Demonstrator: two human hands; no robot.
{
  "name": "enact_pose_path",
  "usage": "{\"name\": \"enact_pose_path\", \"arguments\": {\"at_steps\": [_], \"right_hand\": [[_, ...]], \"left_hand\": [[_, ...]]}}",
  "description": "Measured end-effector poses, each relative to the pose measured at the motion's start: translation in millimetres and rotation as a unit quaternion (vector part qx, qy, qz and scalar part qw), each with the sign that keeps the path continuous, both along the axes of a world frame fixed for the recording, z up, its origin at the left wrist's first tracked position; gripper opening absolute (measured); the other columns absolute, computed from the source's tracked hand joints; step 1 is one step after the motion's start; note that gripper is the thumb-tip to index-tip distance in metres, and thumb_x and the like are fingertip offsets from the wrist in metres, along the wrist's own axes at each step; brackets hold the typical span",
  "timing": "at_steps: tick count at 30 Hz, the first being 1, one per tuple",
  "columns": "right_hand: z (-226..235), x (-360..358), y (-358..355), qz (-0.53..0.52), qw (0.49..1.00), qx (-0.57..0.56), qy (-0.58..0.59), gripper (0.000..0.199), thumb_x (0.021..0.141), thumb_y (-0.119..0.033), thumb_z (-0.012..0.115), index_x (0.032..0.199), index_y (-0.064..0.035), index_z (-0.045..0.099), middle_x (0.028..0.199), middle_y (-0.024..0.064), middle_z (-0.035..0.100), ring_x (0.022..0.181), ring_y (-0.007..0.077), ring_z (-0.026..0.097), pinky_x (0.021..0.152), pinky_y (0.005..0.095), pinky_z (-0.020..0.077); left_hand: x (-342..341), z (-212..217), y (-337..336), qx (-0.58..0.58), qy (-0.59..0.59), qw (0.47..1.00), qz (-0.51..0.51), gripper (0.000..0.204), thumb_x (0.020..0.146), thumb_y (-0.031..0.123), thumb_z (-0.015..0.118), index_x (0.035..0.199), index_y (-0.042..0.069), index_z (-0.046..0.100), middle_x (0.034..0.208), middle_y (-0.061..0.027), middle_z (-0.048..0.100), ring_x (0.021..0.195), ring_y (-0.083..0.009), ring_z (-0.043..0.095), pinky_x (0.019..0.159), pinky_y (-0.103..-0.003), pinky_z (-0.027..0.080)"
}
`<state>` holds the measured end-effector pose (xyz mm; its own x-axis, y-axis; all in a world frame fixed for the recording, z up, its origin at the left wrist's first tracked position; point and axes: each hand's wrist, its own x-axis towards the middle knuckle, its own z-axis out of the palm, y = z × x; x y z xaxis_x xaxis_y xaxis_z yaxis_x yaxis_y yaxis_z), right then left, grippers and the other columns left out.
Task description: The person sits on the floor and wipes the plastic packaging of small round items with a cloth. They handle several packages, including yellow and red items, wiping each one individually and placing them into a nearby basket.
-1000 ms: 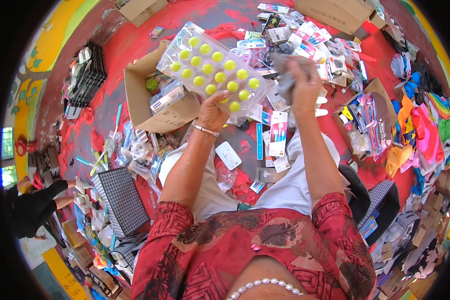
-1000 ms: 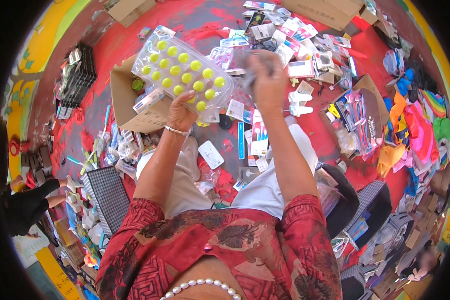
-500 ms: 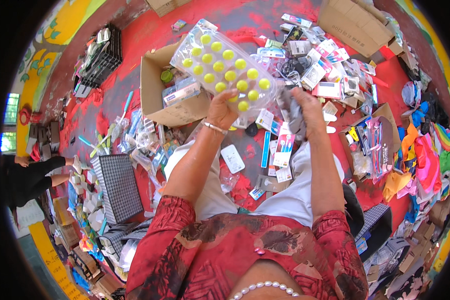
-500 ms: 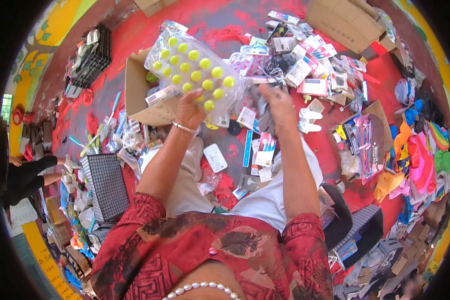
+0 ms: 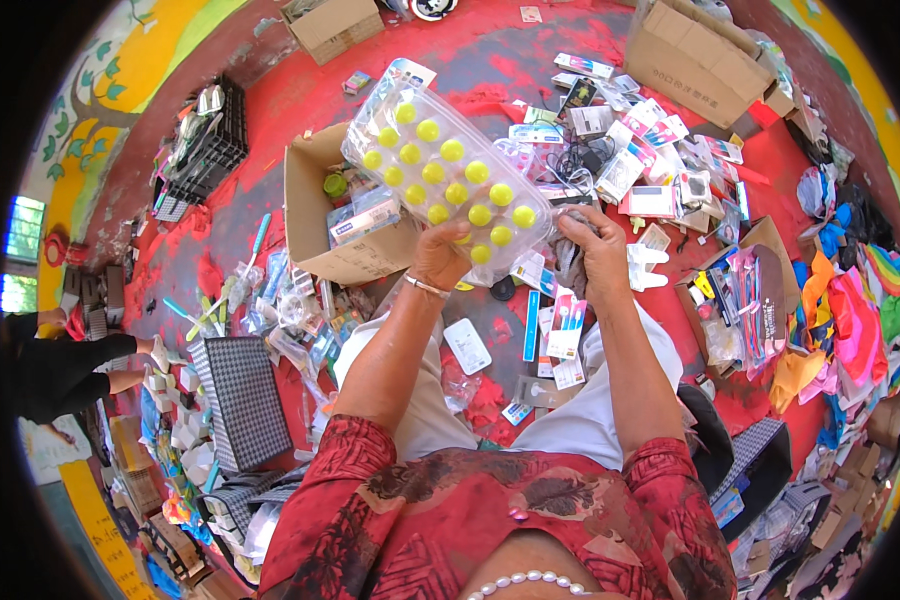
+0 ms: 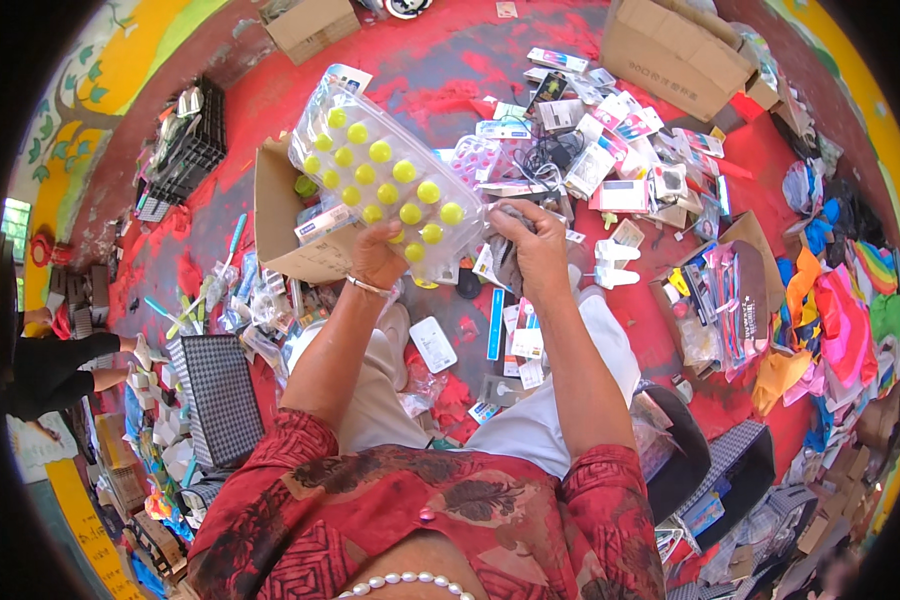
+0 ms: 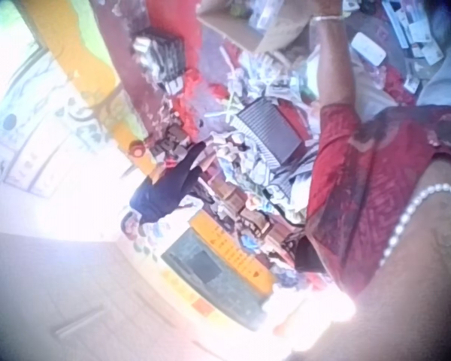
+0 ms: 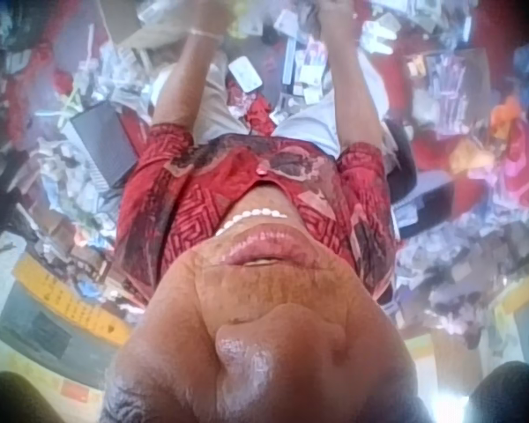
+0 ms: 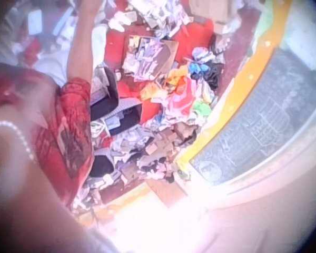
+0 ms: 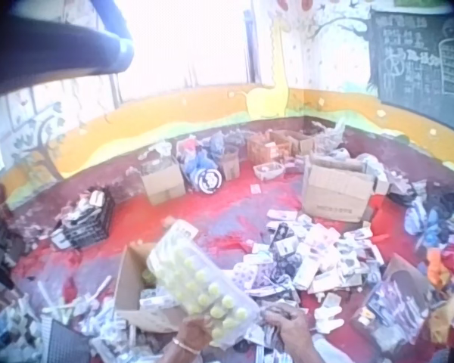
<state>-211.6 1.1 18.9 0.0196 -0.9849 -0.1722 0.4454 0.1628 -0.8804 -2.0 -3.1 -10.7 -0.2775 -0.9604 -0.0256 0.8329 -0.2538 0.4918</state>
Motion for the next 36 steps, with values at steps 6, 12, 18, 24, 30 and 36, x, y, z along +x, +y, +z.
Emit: {"name": "enact_pose_path", "arguments": {"at_steps": [6,12,18,24,30,36], "right_hand": [[2,-10,-4,-0.034,0.998,0.048,-0.008,0.01,0.078,-0.001,0.057,0.085,0.0009,0.063,0.074,0.0054,0.061,0.061,0.0119,0.059,0.057,0.0235,0.0491],[2,-19,-10,0.043,0.998,0.047,0.019,0.029,0.087,-0.025,0.059,0.098,0.0012,0.063,0.085,0.0069,0.064,0.067,0.0116,0.06,0.056,0.0249,0.0494],[0,-10,-3,0.052,0.989,0.017,0.139,0.017,0.076,-0.014,0.069,0.08,0.0017,0.068,0.068,0.002,0.063,0.058,0.0063,0.054,0.054,0.0226,0.0423],[5,-6,0,-0.018,0.995,0.016,0.098,0.015,0.076,-0.011,0.066,0.078,0.0032,0.067,0.067,0.0037,0.063,0.057,0.008,0.053,0.053,0.0239,0.0406],[13,-8,7,-0.09,0.907,-0.191,0.365,0.012,0.076,-0.012,0.064,0.081,-0.0009,0.065,0.076,0.0101,0.065,0.069,0.0204,0.06,0.064,0.0307,0.0447],[19,-4,11,-0.097,0.793,-0.355,0.484,0.006,0.076,-0.009,0.065,0.078,-0.0043,0.062,0.068,0.0071,0.057,0.066,0.0252,0.052,0.066,0.0364,0.0372]], "left_hand": [[0,1,0,-0.003,-0.007,1.0,0.02,0.065,0.07,0.001,0.059,0.131,0.003,0.037,0.127,-0.0132,0.049,0.12,-0.033,0.046,0.102,-0.048,0.035],[3,-6,-1,0.015,-0.004,1.0,-0.007,0.065,0.071,0.001,0.057,0.132,0.001,0.035,0.129,-0.0139,0.047,0.121,-0.0338,0.045,0.103,-0.048,0.034],[-1,-9,-2,0.021,-0.04,0.999,-0.012,0.065,0.071,-0.001,0.057,0.132,0.002,0.035,0.13,-0.0142,0.047,0.12,-0.0332,0.045,0.104,-0.047,0.033],[-7,-8,-2,0.025,-0.014,0.999,-0.024,0.06,0.074,0.0,0.06,0.129,0.004,0.038,0.126,-0.0131,0.049,0.12,-0.0315,0.045,0.104,-0.047,0.033],[-15,-12,-2,0.108,-0.02,0.994,-0.003,0.05,0.079,0.005,0.064,0.125,0.008,0.044,0.124,-0.0084,0.052,0.117,-0.0263,0.048,0.101,-0.046,0.036],[-15,-12,-3,0.079,-0.017,0.996,-0.024,0.052,0.081,0.025,0.068,0.125,0.012,0.044,0.123,-0.0076,0.05,0.116,-0.0243,0.046,0.095,-0.047,0.038]]}}
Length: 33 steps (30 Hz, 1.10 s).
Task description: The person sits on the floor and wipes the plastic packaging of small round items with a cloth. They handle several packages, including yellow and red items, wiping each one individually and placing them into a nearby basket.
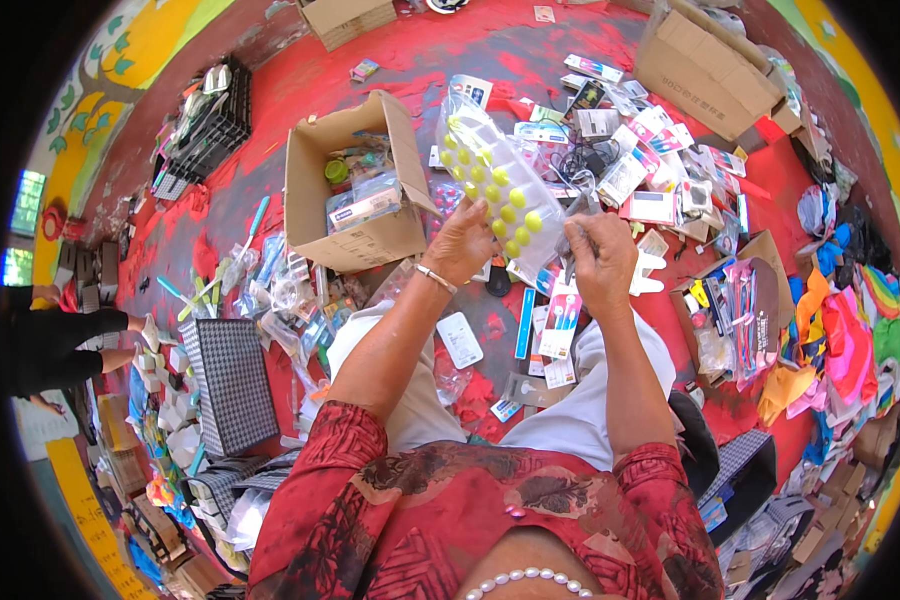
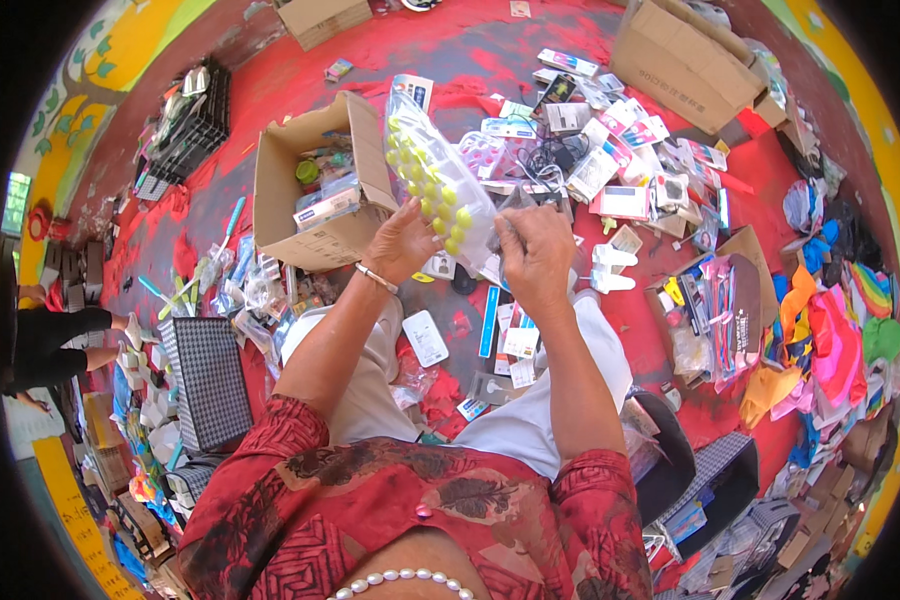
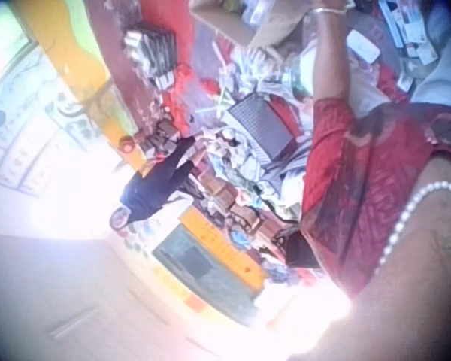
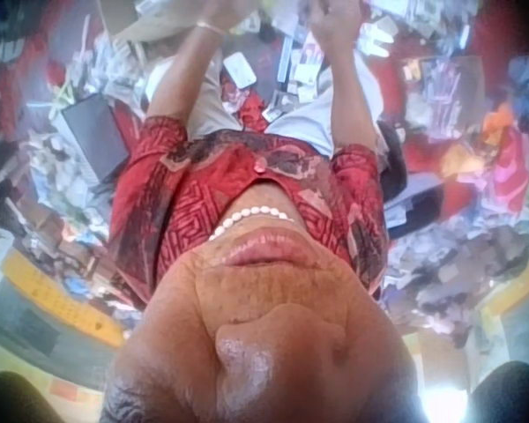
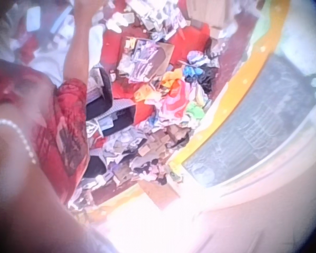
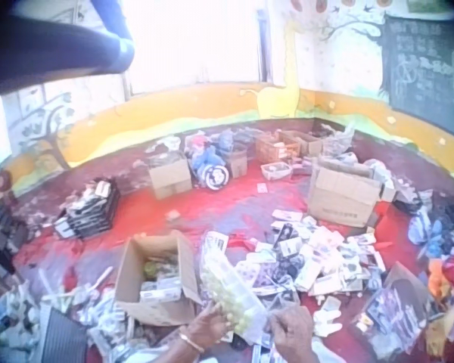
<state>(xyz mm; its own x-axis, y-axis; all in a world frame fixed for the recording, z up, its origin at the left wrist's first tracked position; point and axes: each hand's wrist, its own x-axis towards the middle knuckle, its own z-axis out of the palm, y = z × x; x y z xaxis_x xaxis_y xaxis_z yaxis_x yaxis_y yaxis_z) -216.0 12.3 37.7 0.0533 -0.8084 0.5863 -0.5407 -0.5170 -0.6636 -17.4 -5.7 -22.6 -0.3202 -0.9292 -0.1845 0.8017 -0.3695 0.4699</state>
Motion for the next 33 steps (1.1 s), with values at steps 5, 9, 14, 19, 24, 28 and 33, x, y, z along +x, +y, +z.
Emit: {"name": "enact_pose_path", "arguments": {"at_steps": [5,9,14,19,24,28,33], "right_hand": [[-2,12,6,0.024,0.989,-0.076,0.122,0.011,0.072,-0.009,0.065,0.082,-0.0061,0.062,0.07,0.0042,0.056,0.068,0.0226,0.052,0.066,0.0353,0.037],[-5,23,13,0.047,0.982,-0.107,0.149,0.016,0.069,-0.01,0.067,0.085,-0.0071,0.063,0.07,0.0032,0.056,0.067,0.0211,0.052,0.065,0.034,0.0369],[-5,26,16,0.064,0.992,-0.058,0.087,0.01,0.071,-0.009,0.068,0.081,-0.0058,0.065,0.066,0.0046,0.056,0.063,0.0223,0.052,0.062,0.0347,0.0381],[-9,19,16,0.071,0.971,0.185,-0.134,0.007,0.075,-0.008,0.067,0.077,-0.001,0.066,0.065,0.0046,0.058,0.059,0.0141,0.054,0.057,0.028,0.0404],[-13,9,14,0.097,0.924,0.277,-0.244,0.007,0.079,-0.005,0.063,0.08,0.0013,0.066,0.067,-0.0016,0.059,0.059,0.0039,0.049,0.054,0.0185,0.0369],[0,4,9,0.027,0.875,0.273,-0.399,0.01,0.081,-0.01,0.062,0.081,-0.0007,0.066,0.069,-0.0005,0.059,0.061,0.0053,0.051,0.056,0.0201,0.0394],[29,28,10,0.01,0.929,0.137,-0.344,0.014,0.083,-0.013,0.062,0.093,-0.0045,0.063,0.086,0.0027,0.062,0.076,0.0086,0.053,0.07,0.0242,0.0431]], "left_hand": [[-1,-4,1,0.023,-0.021,0.999,0.017,0.063,0.077,0.043,0.069,0.127,0.015,0.042,0.12,-0.0079,0.049,0.116,-0.0253,0.045,0.09,-0.054,0.037],[0,-3,-1,0.032,-0.063,0.997,0.039,0.055,0.078,0.04,0.069,0.119,0.013,0.045,0.107,-0.0065,0.054,0.104,-0.0239,0.052,0.087,-0.048,0.042],[1,7,-3,0.026,-0.114,0.989,0.087,0.049,0.078,0.028,0.068,0.118,0.015,0.043,0.105,-0.0049,0.052,0.103,-0.0227,0.053,0.085,-0.046,0.045],[-3,13,-1,0.007,-0.163,0.98,0.11,0.073,0.074,0.029,0.071,0.131,0.021,0.027,0.119,-0.0052,0.04,0.113,-0.0249,0.044,0.087,-0.052,0.042],[-2,12,-3,0.027,-0.196,0.974,0.111,0.085,0.069,0.029,0.075,0.134,0.02,0.022,0.122,-0.0054,0.039,0.115,-0.0269,0.042,0.086,-0.054,0.041],[2,16,-2,0.047,-0.249,0.963,0.093,0.096,0.064,0.028,0.079,0.136,0.021,0.016,0.127,-0.0061,0.037,0.116,-0.0274,0.041,0.085,-0.055,0.04],[-2,20,3,-0.017,-0.285,0.958,0.025,0.106,0.063,0.024,0.08,0.141,0.016,0.009,0.128,-0.0076,0.04,0.117,-0.0255,0.043,0.093,-0.044,0.039]]}}
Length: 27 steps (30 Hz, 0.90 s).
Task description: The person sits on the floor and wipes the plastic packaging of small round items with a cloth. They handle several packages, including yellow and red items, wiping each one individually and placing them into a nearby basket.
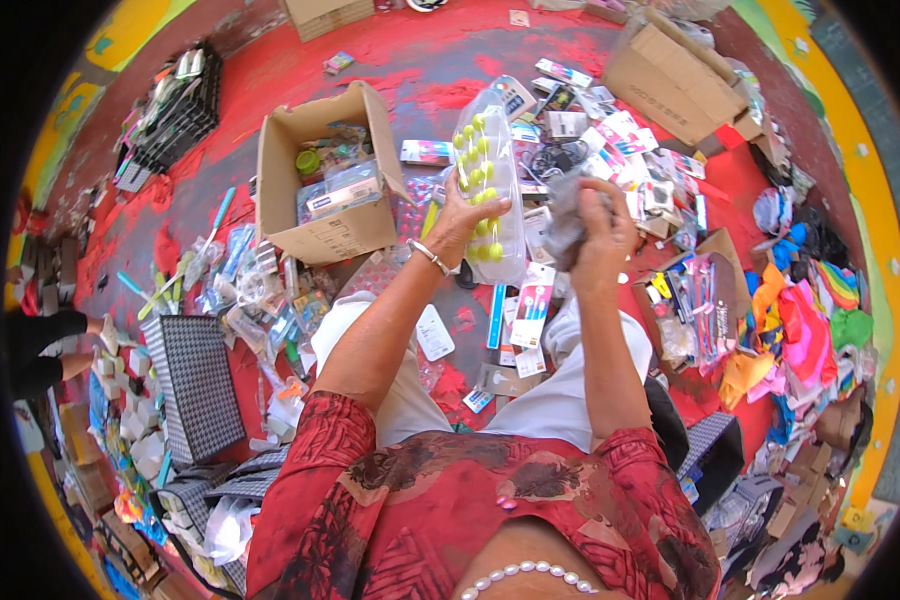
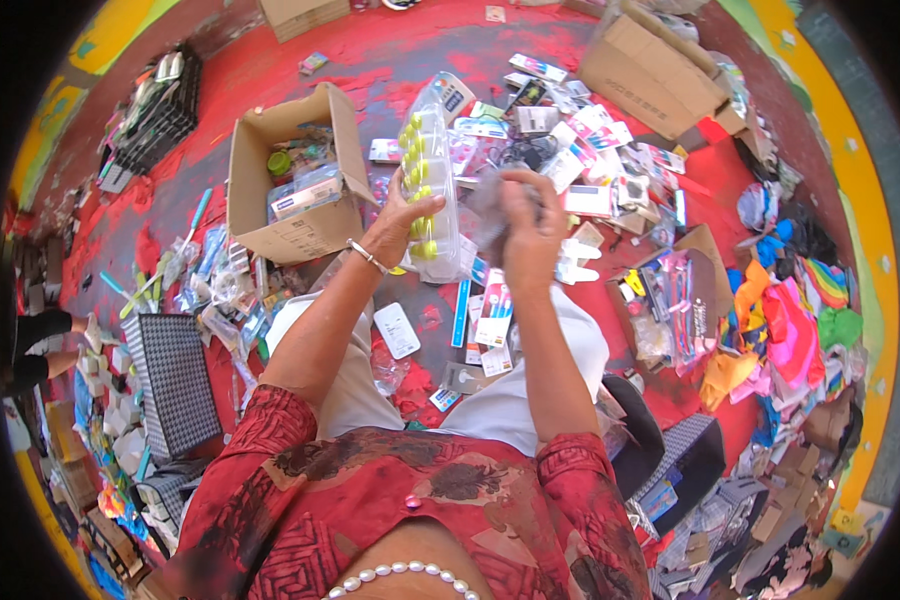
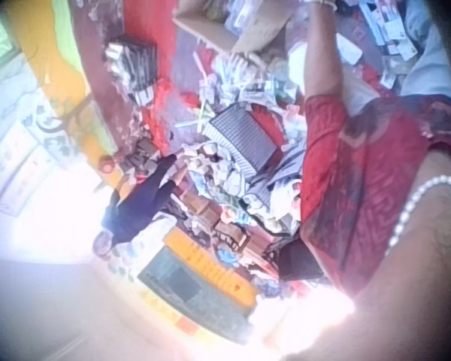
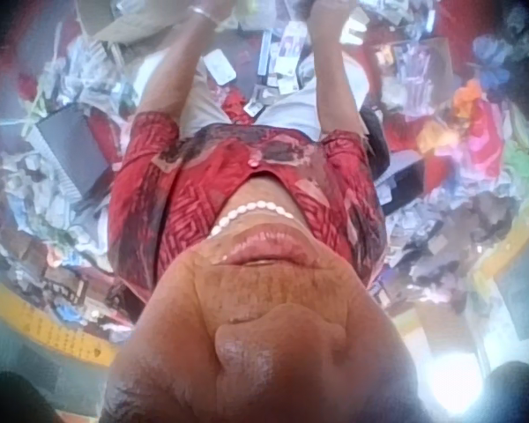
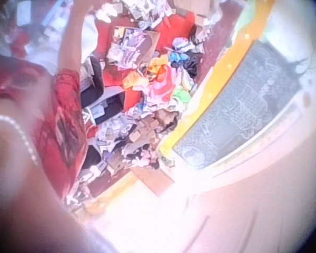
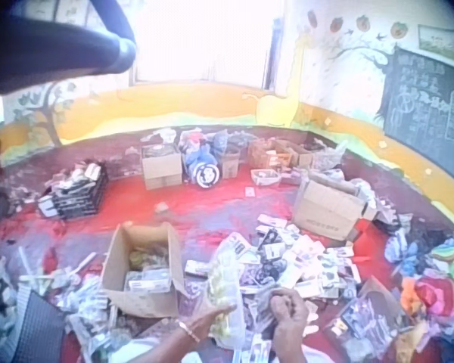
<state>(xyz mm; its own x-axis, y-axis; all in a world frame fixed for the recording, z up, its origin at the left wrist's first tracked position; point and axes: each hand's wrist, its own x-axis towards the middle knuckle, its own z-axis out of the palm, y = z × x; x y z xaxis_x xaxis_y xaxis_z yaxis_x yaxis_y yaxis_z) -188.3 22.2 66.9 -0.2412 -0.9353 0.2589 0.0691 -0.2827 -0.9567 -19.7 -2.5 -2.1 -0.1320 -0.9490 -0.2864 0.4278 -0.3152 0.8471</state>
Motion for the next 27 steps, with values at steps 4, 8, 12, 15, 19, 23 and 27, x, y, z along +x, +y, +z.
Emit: {"name": "enact_pose_path", "arguments": {"at_steps": [4,8,12,15,19,23,27], "right_hand": [[4,39,10,0.028,0.909,-0.174,0.377,0.012,0.075,-0.004,0.059,0.088,-0.0051,0.058,0.093,0.0104,0.056,0.095,0.0309,0.051,0.083,0.0387,0.0396],[9,53,-10,-0.018,0.835,-0.246,0.491,0.011,0.073,-0.004,0.06,0.084,-0.005,0.059,0.091,0.0101,0.058,0.085,0.0295,0.053,0.074,0.0393,0.0414],[26,49,-51,-0.102,0.794,-0.274,0.533,0.007,0.074,-0.009,0.061,0.079,-0.0051,0.059,0.085,0.0106,0.057,0.08,0.0311,0.053,0.072,0.0405,0.041],[26,50,-41,0.009,0.85,-0.184,0.494,0.012,0.076,-0.014,0.061,0.079,-0.0026,0.06,0.08,0.0139,0.058,0.079,0.0331,0.055,0.071,0.0418,0.0418],[6,41,28,0.13,0.874,-0.11,0.456,0.016,0.081,-0.017,0.058,0.078,-0.0015,0.059,0.077,0.0148,0.057,0.076,0.0337,0.055,0.067,0.0417,0.0422],[2,6,62,0.144,0.944,0.215,0.207,0.022,0.081,-0.022,0.064,0.083,-0.0005,0.063,0.073,0.0051,0.062,0.067,0.0173,0.059,0.063,0.0284,0.0449],[2,-12,69,0.097,0.96,0.26,0.043,0.037,0.08,-0.023,0.067,0.108,0.0,0.059,0.082,0.005,0.061,0.074,0.0127,0.057,0.072,0.0255,0.0456]], "left_hand": [[-2,1,4,-0.067,0.032,0.995,-0.067,0.113,0.059,0.02,0.083,0.142,0.01,0.006,0.126,-0.0108,0.043,0.116,-0.0224,0.045,0.099,-0.037,0.036],[1,11,13,-0.098,-0.038,0.985,-0.14,0.106,0.062,0.018,0.079,0.143,0.009,0.012,0.124,-0.0122,0.045,0.112,-0.0209,0.049,0.095,-0.034,0.038],[3,20,25,-0.021,0.044,0.989,-0.136,0.108,0.058,0.012,0.082,0.141,0.009,0.014,0.118,-0.0097,0.051,0.104,-0.0214,0.054,0.088,-0.036,0.045],[8,17,21,0.006,0.071,0.992,-0.101,0.104,0.06,0.013,0.081,0.14,0.01,0.015,0.117,-0.0097,0.051,0.101,-0.0221,0.055,0.084,-0.036,0.048],[17,9,11,-0.006,0.055,0.998,0.015,0.096,0.063,0.017,0.082,0.138,0.012,0.021,0.117,-0.0089,0.051,0.105,-0.0214,0.054,0.082,-0.036,0.049],[18,15,14,-0.077,0.027,0.996,0.039,0.1,0.062,0.015,0.081,0.138,0.014,0.016,0.117,-0.0082,0.049,0.104,-0.0227,0.053,0.083,-0.04,0.048],[22,26,19,-0.017,0.096,0.995,0.02,0.096,0.064,0.013,0.079,0.137,0.012,0.015,0.116,-0.0083,0.047,0.104,-0.0225,0.051,0.083,-0.041,0.048]]}}
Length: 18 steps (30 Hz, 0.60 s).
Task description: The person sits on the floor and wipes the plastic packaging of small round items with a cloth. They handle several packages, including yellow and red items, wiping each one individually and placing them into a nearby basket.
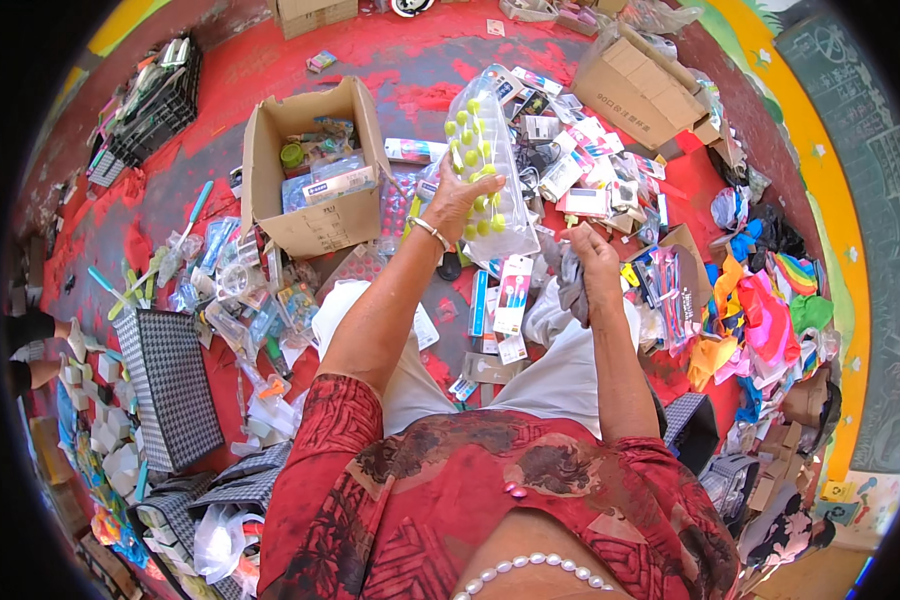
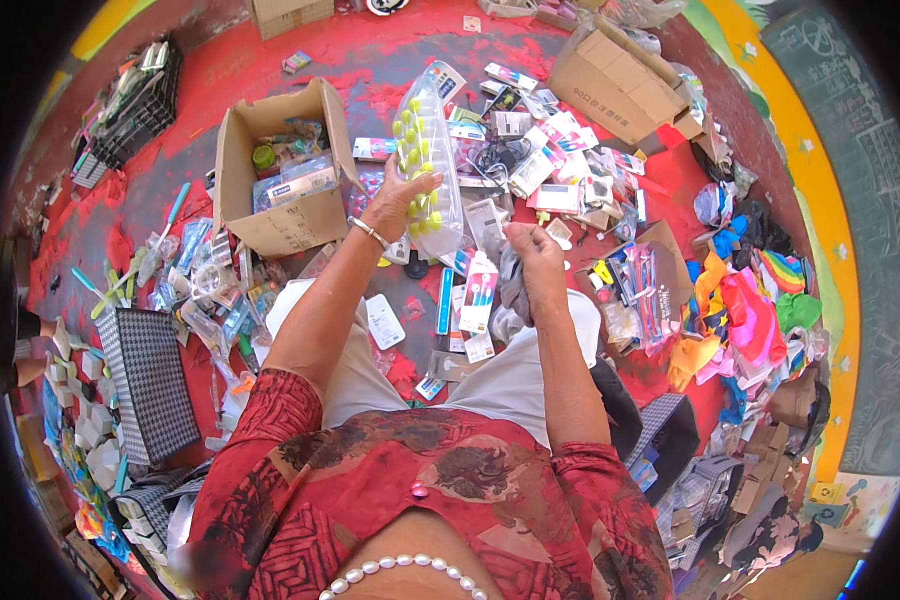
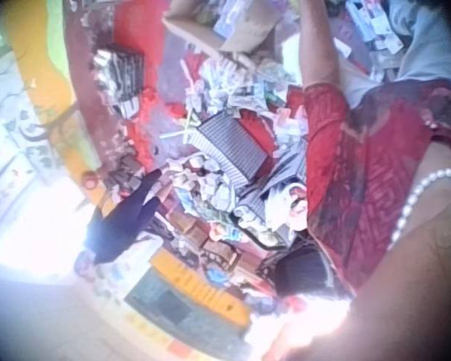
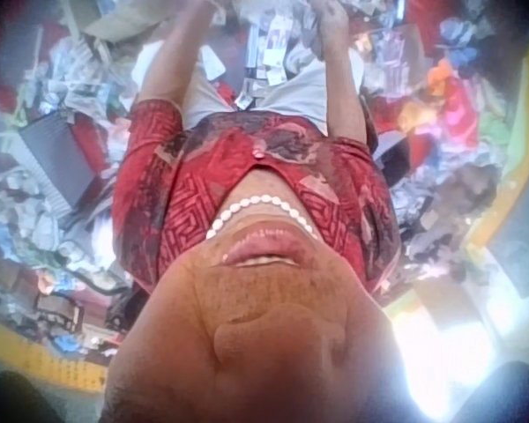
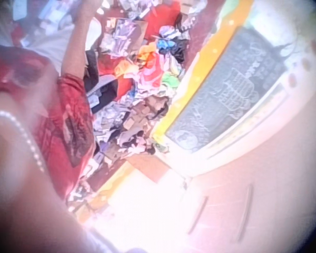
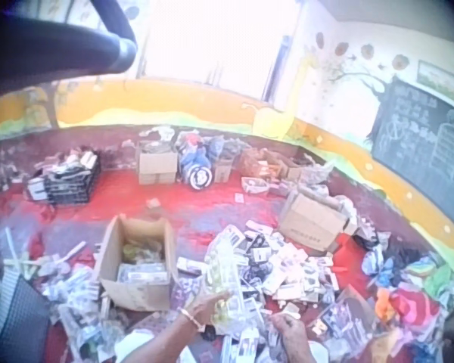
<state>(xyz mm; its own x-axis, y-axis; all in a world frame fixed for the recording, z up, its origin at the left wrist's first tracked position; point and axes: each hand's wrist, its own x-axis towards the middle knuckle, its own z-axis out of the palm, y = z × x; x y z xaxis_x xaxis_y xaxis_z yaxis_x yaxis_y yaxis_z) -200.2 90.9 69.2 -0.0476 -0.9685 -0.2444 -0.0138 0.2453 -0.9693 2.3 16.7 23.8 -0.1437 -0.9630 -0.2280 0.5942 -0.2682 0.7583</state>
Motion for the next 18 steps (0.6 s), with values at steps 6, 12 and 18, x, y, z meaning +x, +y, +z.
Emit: {"name": "enact_pose_path", "arguments": {"at_steps": [6,12,18], "right_hand": [[-17,42,12,0.112,0.9,-0.251,0.338,0.067,0.073,-0.022,0.071,0.132,-0.0079,0.044,0.101,0.0145,0.057,0.092,0.0234,0.058,0.082,0.0306,0.0454],[-20,56,3,0.076,0.728,-0.311,0.606,0.058,0.073,-0.008,0.059,0.129,-0.0092,0.047,0.104,0.0187,0.057,0.082,0.0318,0.06,0.066,0.0377,0.0504],[-16,64,4,0.102,0.638,-0.366,0.67,0.055,0.074,-0.003,0.055,0.128,-0.0083,0.048,0.111,0.0205,0.054,0.078,0.0303,0.061,0.063,0.0371,0.0506]], "left_hand": [[0,-17,-5,-0.071,0.159,0.98,-0.098,0.065,0.077,0.025,0.069,0.13,0.009,0.035,0.115,-0.0078,0.051,0.106,-0.0208,0.052,0.086,-0.039,0.047],[8,-38,-23,-0.25,-0.061,0.961,-0.101,0.05,0.082,0.029,0.061,0.124,0.007,0.046,0.113,-0.0081,0.058,0.104,-0.0236,0.056,0.092,-0.039,0.045],[24,-28,-17,-0.009,0.291,0.953,-0.085,0.044,0.079,0.011,0.059,0.121,0.003,0.049,0.112,-0.0108,0.06,0.103,-0.0271,0.058,0.092,-0.042,0.045]]}}
